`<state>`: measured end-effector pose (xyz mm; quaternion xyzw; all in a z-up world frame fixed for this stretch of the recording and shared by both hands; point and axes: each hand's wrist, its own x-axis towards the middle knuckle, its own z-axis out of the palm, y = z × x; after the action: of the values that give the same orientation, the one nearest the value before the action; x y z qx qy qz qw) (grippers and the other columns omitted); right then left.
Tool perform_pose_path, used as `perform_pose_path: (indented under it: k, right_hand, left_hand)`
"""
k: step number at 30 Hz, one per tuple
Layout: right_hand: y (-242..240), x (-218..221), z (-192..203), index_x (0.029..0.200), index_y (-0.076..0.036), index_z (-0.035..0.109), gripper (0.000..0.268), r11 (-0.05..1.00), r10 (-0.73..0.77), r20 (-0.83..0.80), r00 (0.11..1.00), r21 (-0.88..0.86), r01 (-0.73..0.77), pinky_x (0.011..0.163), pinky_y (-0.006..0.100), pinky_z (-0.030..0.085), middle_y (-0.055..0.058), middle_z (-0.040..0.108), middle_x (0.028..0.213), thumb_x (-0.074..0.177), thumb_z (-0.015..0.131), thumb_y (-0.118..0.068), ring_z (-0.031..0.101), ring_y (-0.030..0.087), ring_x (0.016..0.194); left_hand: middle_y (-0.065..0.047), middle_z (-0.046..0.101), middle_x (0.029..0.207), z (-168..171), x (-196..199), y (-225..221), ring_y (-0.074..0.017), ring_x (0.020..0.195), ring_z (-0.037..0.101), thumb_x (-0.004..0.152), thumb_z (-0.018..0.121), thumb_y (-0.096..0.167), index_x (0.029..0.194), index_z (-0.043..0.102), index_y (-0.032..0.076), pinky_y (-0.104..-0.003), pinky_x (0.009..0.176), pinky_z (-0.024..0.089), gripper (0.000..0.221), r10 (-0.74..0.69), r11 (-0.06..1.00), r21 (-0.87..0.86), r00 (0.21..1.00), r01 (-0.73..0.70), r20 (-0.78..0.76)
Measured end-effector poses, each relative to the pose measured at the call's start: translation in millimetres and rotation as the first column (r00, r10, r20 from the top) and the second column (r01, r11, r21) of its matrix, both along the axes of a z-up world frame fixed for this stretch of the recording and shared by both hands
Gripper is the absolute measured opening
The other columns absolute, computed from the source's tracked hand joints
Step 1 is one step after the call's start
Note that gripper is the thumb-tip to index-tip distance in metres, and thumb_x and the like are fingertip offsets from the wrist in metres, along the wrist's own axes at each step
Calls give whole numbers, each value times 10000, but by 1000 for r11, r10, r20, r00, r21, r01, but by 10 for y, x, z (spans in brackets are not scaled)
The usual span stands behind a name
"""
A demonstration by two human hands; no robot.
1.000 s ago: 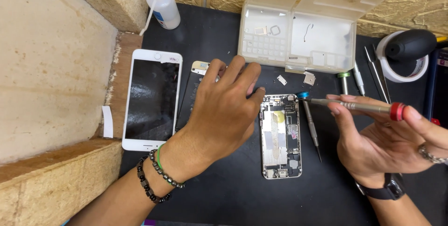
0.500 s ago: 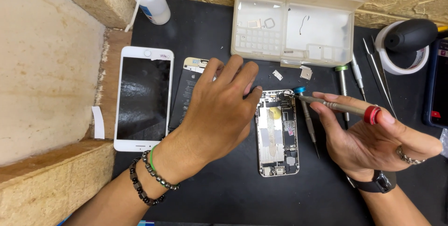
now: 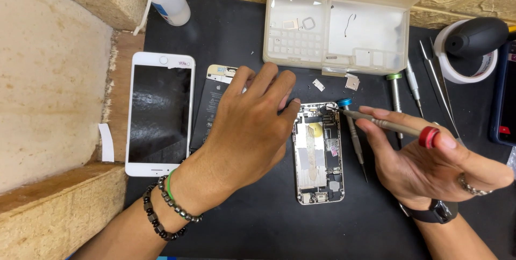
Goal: Installing and securing the main board and internal components of a smartphone using a precision screwdriver.
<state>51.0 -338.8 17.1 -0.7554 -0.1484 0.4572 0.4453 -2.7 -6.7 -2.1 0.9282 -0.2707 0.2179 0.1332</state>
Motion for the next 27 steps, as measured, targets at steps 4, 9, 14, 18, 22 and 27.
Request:
perform_pose_path:
  k: [4,9,14,18,22,27]
  right_hand:
    - [169,-136,-67,1474,113,438,674,909,-164,-31,986,384,163,1297,529,224,313,397,1649,1008,406,-374,336,397,1597]
    - [321,-360,-185,1315,241,494,656,676,-588,-151,795,447,585,1324,530,323,451,522,1461,868,462,-239,474,488,1507]
    - [501,-387,-81,1350,236,491,756,728,-564,-120,817,395,560,1277,481,345,433,560,1450,828,456,-310,551,473,1424]
    - [503,-366,-60,1339,235,511,781,736,-583,-98,807,357,575,1259,456,361,432,590,1423,785,452,-312,584,463,1389]
    - [429,-321,-62,1389,215,479,758,799,-443,-112,889,401,449,1284,476,302,399,532,1512,869,468,-337,508,442,1477]
    - [54,-41,-113,1388,121,561,642,893,-339,-63,939,294,342,1298,500,262,333,556,1551,965,406,-337,465,386,1548]
  left_hand:
    - [-87,519,972,-3,-6,9,-288,903,479,735,751,48,759,618,61,-404,731,373,135,10,1000,13,1000,-10,-1]
    - [-83,520,965,-8,-10,12,-292,899,478,775,733,39,738,614,68,-407,729,367,128,20,999,30,1000,-20,7]
    - [-79,531,975,-16,-10,11,-280,910,484,730,753,66,714,607,87,-398,735,372,148,27,998,53,1000,-27,11]
    - [-82,532,985,-14,-14,16,-282,923,488,735,754,84,731,614,85,-396,737,372,141,25,998,59,1000,-25,6]
    - [-80,518,966,-20,-13,10,-283,912,482,750,748,46,718,606,76,-399,732,368,149,22,999,33,1000,-22,12]
    - [-78,521,967,-13,-12,10,-279,909,483,775,745,51,724,617,78,-397,733,372,140,25,999,32,1000,-26,13]
